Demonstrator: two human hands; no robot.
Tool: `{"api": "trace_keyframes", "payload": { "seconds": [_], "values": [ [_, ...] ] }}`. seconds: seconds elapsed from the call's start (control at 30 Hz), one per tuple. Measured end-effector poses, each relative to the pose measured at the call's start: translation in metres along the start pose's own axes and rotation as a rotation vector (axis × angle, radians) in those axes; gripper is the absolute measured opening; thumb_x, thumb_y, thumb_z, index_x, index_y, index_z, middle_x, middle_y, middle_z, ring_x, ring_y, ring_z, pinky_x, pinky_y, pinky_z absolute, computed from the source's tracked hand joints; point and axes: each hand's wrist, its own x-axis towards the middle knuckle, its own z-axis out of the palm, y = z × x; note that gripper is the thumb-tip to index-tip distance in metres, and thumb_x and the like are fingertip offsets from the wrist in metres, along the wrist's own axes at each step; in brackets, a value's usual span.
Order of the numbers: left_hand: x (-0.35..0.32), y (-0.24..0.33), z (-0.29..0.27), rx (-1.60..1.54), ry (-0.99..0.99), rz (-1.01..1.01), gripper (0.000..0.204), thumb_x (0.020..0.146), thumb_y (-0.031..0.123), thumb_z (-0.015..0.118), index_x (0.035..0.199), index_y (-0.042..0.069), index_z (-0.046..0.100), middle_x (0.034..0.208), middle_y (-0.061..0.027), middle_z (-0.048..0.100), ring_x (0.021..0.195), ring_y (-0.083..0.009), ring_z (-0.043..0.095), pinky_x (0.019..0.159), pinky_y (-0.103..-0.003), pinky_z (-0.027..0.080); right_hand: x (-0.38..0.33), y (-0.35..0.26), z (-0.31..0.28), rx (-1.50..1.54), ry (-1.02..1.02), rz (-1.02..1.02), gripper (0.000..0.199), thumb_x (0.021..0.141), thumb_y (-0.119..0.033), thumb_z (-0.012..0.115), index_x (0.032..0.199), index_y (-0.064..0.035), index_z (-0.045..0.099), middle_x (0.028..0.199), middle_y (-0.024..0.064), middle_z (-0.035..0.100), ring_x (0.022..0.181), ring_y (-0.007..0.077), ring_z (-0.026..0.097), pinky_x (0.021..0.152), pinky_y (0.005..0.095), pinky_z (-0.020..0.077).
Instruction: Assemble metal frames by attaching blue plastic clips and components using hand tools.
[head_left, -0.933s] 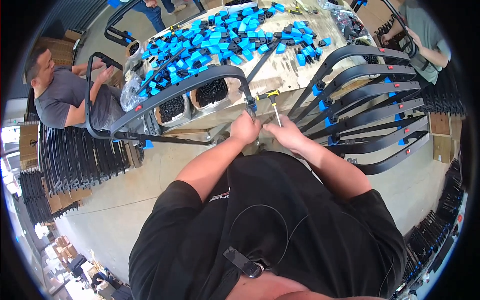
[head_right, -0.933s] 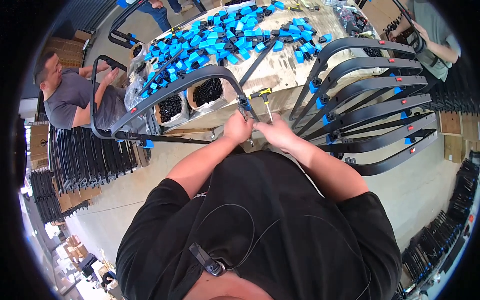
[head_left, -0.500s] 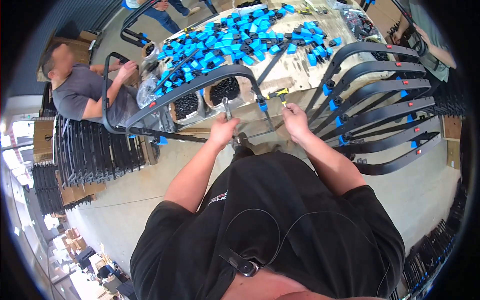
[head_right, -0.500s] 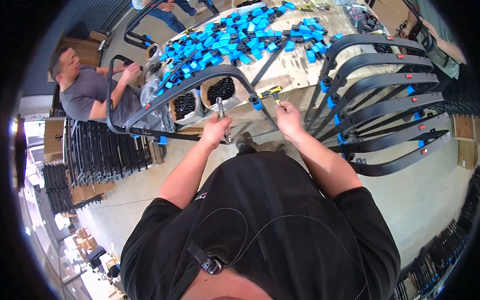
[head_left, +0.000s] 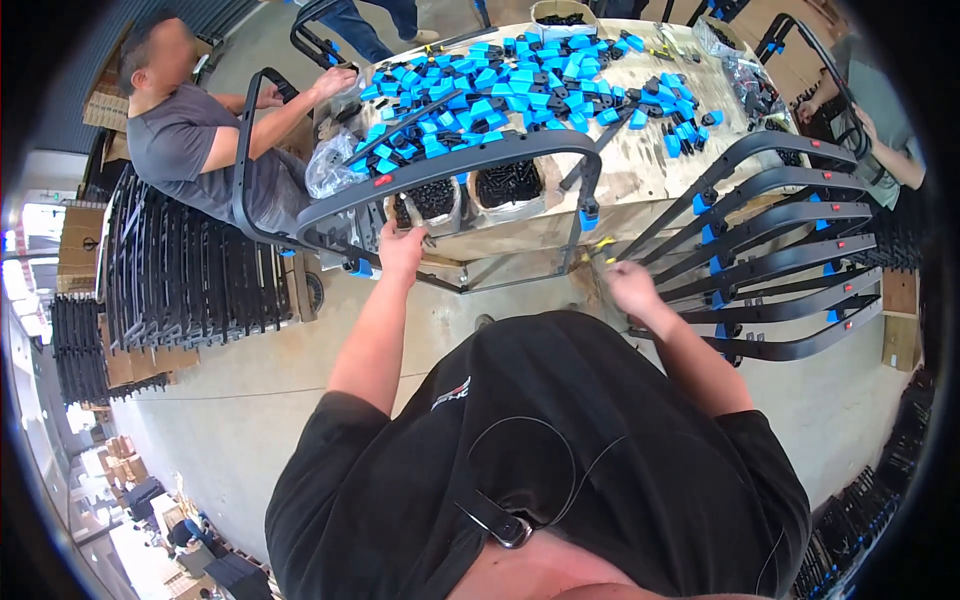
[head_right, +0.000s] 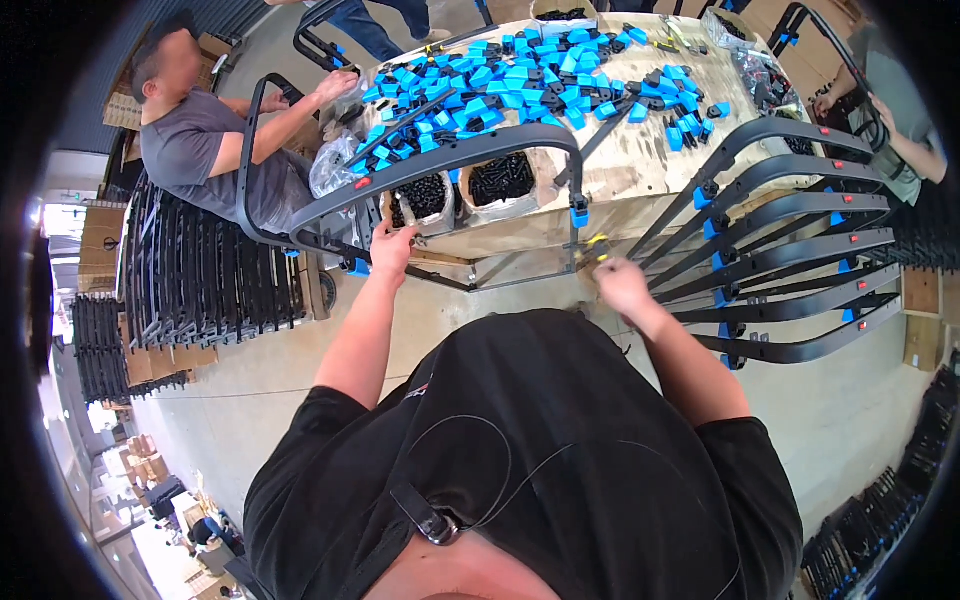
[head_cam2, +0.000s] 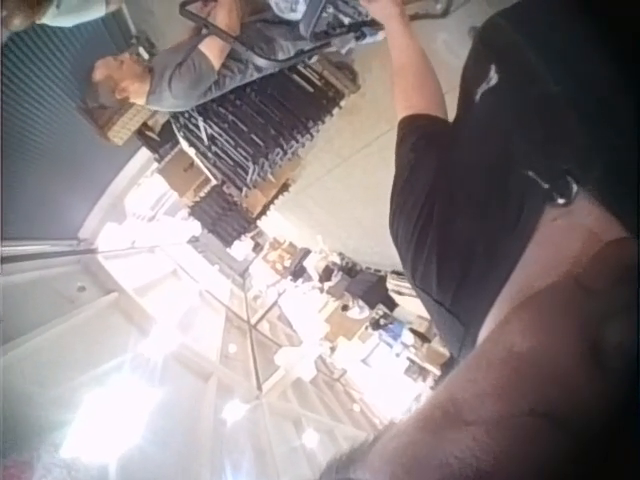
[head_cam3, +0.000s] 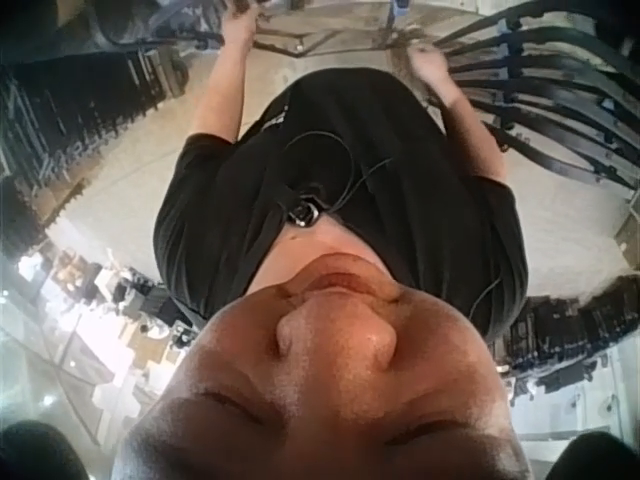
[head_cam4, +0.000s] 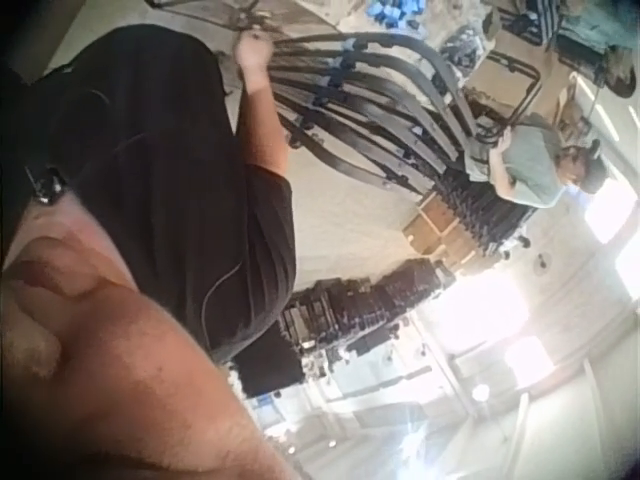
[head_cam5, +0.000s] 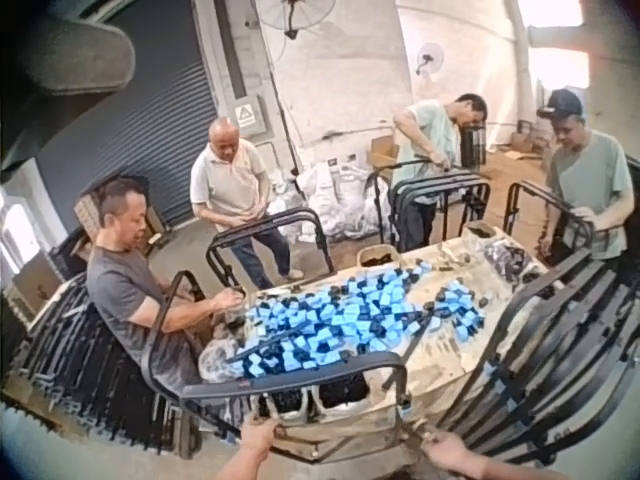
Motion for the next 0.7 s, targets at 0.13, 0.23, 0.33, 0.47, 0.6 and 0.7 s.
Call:
{"api": "trace_keyframes", "payload": {
  "seconds": [0.13, 0.23, 0.33, 0.47, 0.6, 0.7],
  "values": [
    [-0.021, -0.065, -0.032, -0.062, -0.001, 0.135, 0.05, 0.091, 0.012, 0.071, 0.134, -0.002, 0.049, 0.086, -0.0044, 0.065, 0.069, -0.0103, 0.059, 0.06, -0.026, 0.049, -0.01, -0.12, 0.089, 0.122, -0.388, 0.056, 0.022, 0.096, -0.02, 0.058, 0.089, -0.0019, 0.068, 0.074, 0.0067, 0.065, 0.061, 0.0185, 0.059, 0.055, 0.0332, 0.0467],
    [-0.067, -0.063, -0.056, 0.151, -0.178, 0.123, 0.035, 0.091, 0.012, 0.071, 0.121, -0.002, 0.06, 0.092, -0.005, 0.067, 0.076, -0.0108, 0.063, 0.067, -0.026, 0.052, 0.044, -0.173, 0.15, 0.394, -0.554, 0.015, 0.018, 0.098, -0.019, 0.058, 0.089, -0.0046, 0.063, 0.075, 0.0072, 0.061, 0.058, 0.0163, 0.055, 0.049, 0.0315, 0.043],
    [-0.1, -0.021, -0.101, 0.326, -0.296, 0.205, 0.034, 0.09, 0.016, 0.073, 0.117, -0.003, 0.064, 0.101, -0.0074, 0.069, 0.088, -0.013, 0.064, 0.079, -0.029, 0.053, 0.054, -0.22, 0.185, 0.411, -0.401, 0.26, 0.02, 0.095, -0.02, 0.063, 0.093, 0.0, 0.064, 0.076, 0.0096, 0.062, 0.066, 0.0197, 0.062, 0.055, 0.037, 0.0525],
    [-0.085, -0.004, -0.155, 0.169, -0.315, 0.303, 0.026, 0.091, 0.012, 0.072, 0.112, -0.001, 0.064, 0.097, -0.0081, 0.068, 0.083, -0.013, 0.063, 0.076, -0.028, 0.052, 0.032, -0.211, 0.209, -0.115, -0.368, 0.073, 0.034, 0.09, -0.03, 0.067, 0.09, 0.0046, 0.067, 0.081, 0.0195, 0.069, 0.076, 0.0238, 0.07, 0.064, 0.0417, 0.0558],
    [-0.078, 0.09, -0.17, 0.191, -0.113, 0.938, 0.018, 0.087, 0.005, 0.07, 0.103, 0.0, 0.063, 0.093, -0.0106, 0.065, 0.081, -0.0197, 0.062, 0.075, -0.032, 0.051, -0.008, -0.138, 0.197, -0.173, 0.075, -0.232, 0.037, 0.088, -0.033, 0.071, 0.096, 0.0033, 0.07, 0.089, 0.0211, 0.071, 0.084, 0.0304, 0.071, 0.076, 0.0399, 0.0551],
    [-0.049, 0.154, -0.166, 0.229, 0.028, 1.355, 0.019, 0.084, 0.004, 0.071, 0.1, 0.0, 0.063, 0.092, -0.0145, 0.064, 0.085, -0.0306, 0.063, 0.078, -0.039, 0.051, -0.014, -0.088, 0.162, -0.032, 0.442, -0.22, 0.038, 0.087, -0.027, 0.074, 0.107, 0.0035, 0.064, 0.087, 0.0177, 0.072, 0.079, 0.0319, 0.07, 0.076, 0.0401, 0.0552]
  ]
}}
